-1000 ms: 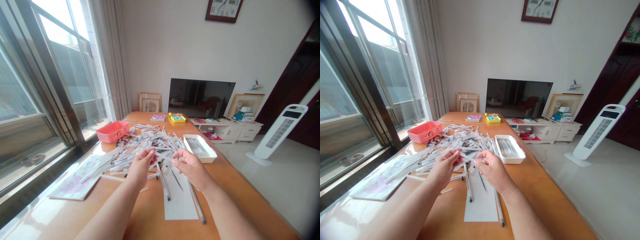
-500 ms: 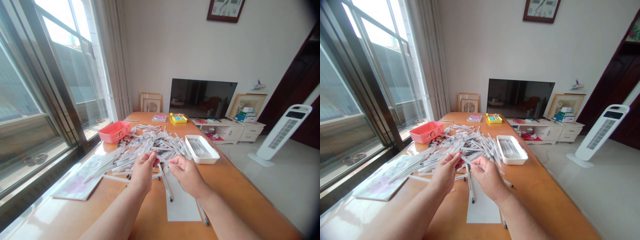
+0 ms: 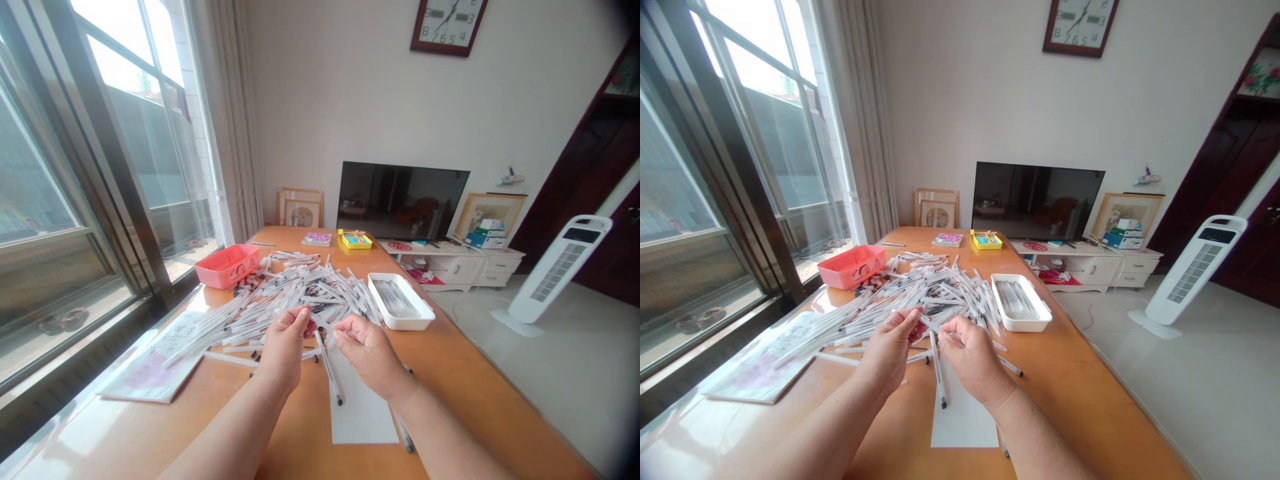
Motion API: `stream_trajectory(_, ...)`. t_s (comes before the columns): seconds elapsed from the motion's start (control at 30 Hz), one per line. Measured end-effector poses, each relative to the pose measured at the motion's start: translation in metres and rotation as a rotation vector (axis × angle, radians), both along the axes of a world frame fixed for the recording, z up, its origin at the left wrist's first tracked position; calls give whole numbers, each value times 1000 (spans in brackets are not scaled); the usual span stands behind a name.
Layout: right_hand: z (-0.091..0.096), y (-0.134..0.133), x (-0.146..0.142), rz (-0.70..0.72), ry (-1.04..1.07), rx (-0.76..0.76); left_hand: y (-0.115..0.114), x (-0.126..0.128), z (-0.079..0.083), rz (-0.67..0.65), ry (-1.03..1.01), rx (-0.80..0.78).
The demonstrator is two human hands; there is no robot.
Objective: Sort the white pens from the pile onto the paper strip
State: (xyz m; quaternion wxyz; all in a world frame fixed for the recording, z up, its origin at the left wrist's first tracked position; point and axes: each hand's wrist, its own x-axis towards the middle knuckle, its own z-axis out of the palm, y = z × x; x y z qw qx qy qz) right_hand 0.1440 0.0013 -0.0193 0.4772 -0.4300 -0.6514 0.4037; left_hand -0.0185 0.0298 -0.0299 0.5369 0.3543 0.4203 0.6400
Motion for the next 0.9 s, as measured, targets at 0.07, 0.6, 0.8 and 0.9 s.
stream_trajectory(0.07,0,4,4,30,5,-47,3,-2,1,-17,-1,-5)
stream_trajectory(0.6,10,14,36,0,63,-284,20,-20,-2,60,-35,12)
stream_trajectory(0.8,13,15,39,-47,22,-259,17,-21,1,-8,-50,-3)
stream_trajectory(0.9,11,18,43,-99,51,-243,16,-21,2,-57,-47,-6)
